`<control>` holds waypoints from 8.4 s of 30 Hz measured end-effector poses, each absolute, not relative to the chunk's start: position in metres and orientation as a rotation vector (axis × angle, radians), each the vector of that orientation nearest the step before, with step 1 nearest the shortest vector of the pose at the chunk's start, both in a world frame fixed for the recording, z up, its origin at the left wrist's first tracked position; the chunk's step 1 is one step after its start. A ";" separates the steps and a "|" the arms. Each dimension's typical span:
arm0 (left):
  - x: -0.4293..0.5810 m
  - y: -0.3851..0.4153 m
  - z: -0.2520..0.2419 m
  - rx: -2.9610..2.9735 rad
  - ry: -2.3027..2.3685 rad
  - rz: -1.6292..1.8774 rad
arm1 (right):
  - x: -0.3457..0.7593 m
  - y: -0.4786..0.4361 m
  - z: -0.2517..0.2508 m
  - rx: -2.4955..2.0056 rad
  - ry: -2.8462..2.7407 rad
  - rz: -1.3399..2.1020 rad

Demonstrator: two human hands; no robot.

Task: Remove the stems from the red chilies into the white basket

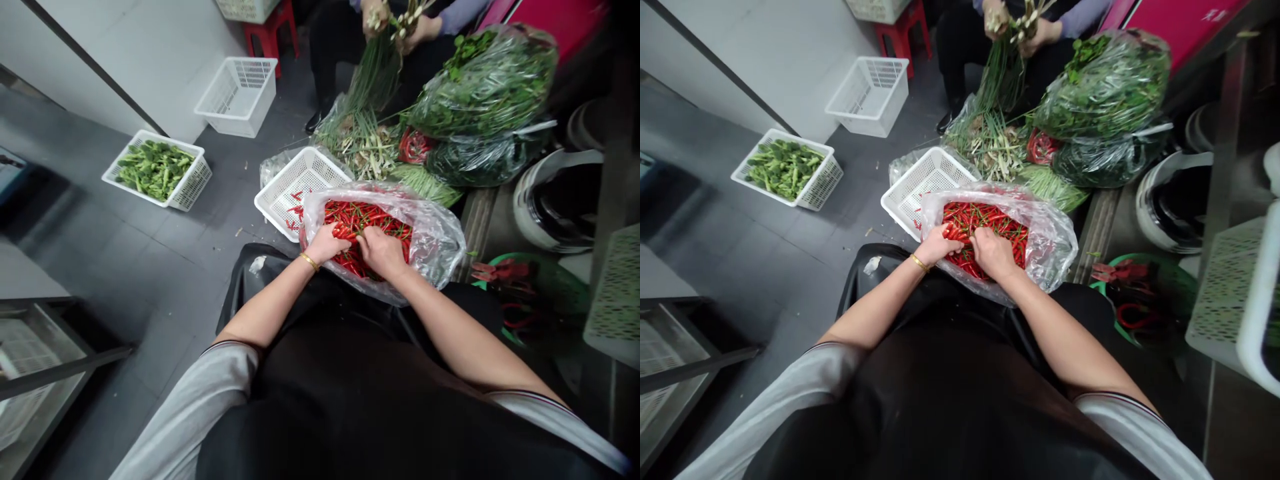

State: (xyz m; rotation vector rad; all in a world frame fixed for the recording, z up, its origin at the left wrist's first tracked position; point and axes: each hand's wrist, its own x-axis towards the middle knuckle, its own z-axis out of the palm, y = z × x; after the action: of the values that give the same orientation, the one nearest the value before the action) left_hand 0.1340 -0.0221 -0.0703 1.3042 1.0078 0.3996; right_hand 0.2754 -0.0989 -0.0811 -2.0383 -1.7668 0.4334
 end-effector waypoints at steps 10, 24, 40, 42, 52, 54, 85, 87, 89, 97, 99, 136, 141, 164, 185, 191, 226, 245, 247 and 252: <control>0.113 -0.004 -0.047 1.240 0.813 0.528 | 0.304 -0.111 -0.087 -1.918 -1.585 0.799; 0.092 0.103 -0.010 1.693 1.208 0.695 | 0.295 -0.100 -0.103 -2.029 -2.010 0.786; 0.143 -0.033 -0.040 2.027 0.666 0.179 | 0.307 -0.105 -0.049 -1.509 -1.507 1.040; 0.140 -0.039 -0.030 2.094 0.613 0.196 | 0.308 -0.100 -0.060 -1.554 -1.319 0.980; 0.118 -0.001 -0.058 1.496 0.882 0.480 | 0.265 -0.091 -0.118 -2.251 -2.270 0.536; 0.120 0.002 -0.075 1.693 0.953 0.460 | 0.265 -0.084 -0.115 -2.260 -2.397 0.526; 0.134 -0.009 -0.047 2.210 0.397 0.201 | 0.305 -0.105 -0.083 -1.360 -1.209 1.241; 0.122 -0.013 -0.050 1.879 0.380 0.310 | 0.306 -0.104 -0.092 -1.272 -1.079 1.325; 0.109 -0.017 -0.055 1.566 0.462 0.317 | 0.300 -0.101 -0.105 -1.421 -1.225 1.262; 0.083 -0.012 -0.079 1.144 0.654 0.329 | 0.235 -0.082 -0.126 -1.991 -2.410 0.719; 0.088 -0.010 -0.085 1.393 0.751 0.337 | 0.241 -0.075 -0.120 -2.022 -2.383 0.703; 0.137 -0.035 -0.074 1.292 0.799 0.266 | 0.321 -0.095 -0.084 -1.514 -1.008 1.386; 0.145 -0.041 -0.081 1.167 0.887 0.260 | 0.300 -0.105 -0.080 -1.767 -1.308 0.928; 0.132 -0.048 -0.069 1.281 0.895 0.135 | 0.276 -0.121 -0.070 -1.633 -1.645 0.608; 0.105 0.086 -0.034 2.124 1.096 0.693 | 0.292 -0.110 -0.098 -2.366 -2.136 0.549; 0.128 -0.047 -0.079 2.367 0.551 -0.209 | 0.287 -0.115 -0.112 -2.484 -2.317 0.587; 0.138 -0.052 -0.114 0.958 0.928 0.503 | 0.272 -0.146 -0.114 -1.858 -1.659 0.713; 0.115 -0.026 -0.102 1.003 1.053 0.431 | 0.261 -0.087 -0.128 -2.052 -1.930 0.799; 0.121 -0.032 -0.105 1.213 1.038 0.326 | 0.273 -0.093 -0.122 -1.924 -1.665 0.814; 0.128 -0.042 -0.104 1.562 0.727 0.189 | 0.275 -0.116 -0.117 -1.636 -1.186 1.036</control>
State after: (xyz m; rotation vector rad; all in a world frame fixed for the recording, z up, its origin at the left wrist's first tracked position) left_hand 0.1278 -0.0424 -0.1043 1.5625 0.7269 0.1888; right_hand 0.2755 -0.1161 -0.1173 -1.6363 -1.1858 1.0355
